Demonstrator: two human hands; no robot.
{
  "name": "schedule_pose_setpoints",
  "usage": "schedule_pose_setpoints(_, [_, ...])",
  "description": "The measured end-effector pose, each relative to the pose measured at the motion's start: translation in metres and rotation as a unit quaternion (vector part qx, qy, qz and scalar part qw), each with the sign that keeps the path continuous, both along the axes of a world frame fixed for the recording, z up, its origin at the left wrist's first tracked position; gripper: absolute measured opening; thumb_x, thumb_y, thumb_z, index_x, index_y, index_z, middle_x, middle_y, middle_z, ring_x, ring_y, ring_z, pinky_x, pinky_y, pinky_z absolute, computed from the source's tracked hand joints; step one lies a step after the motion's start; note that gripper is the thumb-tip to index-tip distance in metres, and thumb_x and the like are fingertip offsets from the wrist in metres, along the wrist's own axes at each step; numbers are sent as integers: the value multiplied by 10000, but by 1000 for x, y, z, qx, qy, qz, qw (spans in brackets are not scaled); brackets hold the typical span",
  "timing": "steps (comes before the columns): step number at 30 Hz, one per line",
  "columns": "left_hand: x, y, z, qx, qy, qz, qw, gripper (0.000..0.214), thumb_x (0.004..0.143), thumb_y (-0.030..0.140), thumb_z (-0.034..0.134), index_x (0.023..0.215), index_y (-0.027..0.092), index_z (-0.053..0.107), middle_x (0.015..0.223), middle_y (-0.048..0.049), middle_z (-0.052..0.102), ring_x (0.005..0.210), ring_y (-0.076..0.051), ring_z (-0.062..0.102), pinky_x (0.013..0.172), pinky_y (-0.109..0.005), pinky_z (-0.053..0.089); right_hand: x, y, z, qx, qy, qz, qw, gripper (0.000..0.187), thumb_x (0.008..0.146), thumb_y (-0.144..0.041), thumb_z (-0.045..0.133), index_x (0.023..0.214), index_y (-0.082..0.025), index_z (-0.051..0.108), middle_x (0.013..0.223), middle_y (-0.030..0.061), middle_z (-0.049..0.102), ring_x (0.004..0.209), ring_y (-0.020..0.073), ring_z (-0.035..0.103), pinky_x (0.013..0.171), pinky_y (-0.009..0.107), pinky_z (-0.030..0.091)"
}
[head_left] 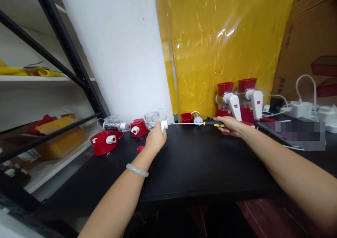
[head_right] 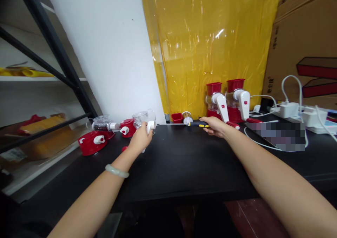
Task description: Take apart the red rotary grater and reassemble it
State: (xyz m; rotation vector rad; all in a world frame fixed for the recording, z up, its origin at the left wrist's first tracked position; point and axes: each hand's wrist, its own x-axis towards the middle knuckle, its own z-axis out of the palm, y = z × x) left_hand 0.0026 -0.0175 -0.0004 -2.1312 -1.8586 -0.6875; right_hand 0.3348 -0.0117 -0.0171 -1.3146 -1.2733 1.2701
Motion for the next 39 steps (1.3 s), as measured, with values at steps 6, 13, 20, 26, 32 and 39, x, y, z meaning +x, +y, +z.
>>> schedule_pose_setpoints(6, [-4,3,-2,-50,17,-4,999,276,835,319,526,1052,164,595,1000,-144,696,965,-296,661,779,-350,487,0,9,-6,98,-127,-107,981,271,889,-277,446,641,-177,490,437,2,528,306,70,398,350,204,272])
schedule_pose_setpoints(13, [2,1,-10,-72,51,-7,996,316,817,366,580,1093,225,644,1036,-113,702,987,-278,660,790,-337,497,-13,10,-17,140,-233,-112,956,279,912,-396,490,716,-204,440,524,-8,585,396,89,481,439,208,369])
schedule_pose_setpoints(20, [3,2,-15,-98,52,-16,994,346,778,401,658,1084,239,648,1063,-115,698,1004,-296,654,784,-351,492,-21,16,-34,203,-322,-47,923,209,863,-417,578,866,-211,541,742,29,659,668,164,607,616,268,444])
schedule_pose_setpoints(26, [5,-3,-12,-80,9,-21,997,570,778,513,637,1248,207,538,1142,-129,669,1047,-282,635,799,-341,481,-29,17,-42,248,-429,7,869,250,796,-326,659,992,-177,619,933,83,654,847,214,610,759,316,447])
schedule_pose_setpoints(32, [9,-5,-6,-42,-24,-45,998,481,833,496,578,1197,183,573,1094,-112,676,1019,-257,637,809,-336,485,-31,17,-42,256,-453,34,853,269,784,-347,670,972,-157,647,919,88,623,838,209,589,757,314,443])
schedule_pose_setpoints(39, [4,-82,52,174,-127,-122,969,219,909,382,496,947,231,650,970,-37,669,867,-175,636,771,-308,528,-27,18,-40,252,-433,24,865,338,801,-431,647,1000,-158,644,920,90,624,856,209,592,778,324,452])
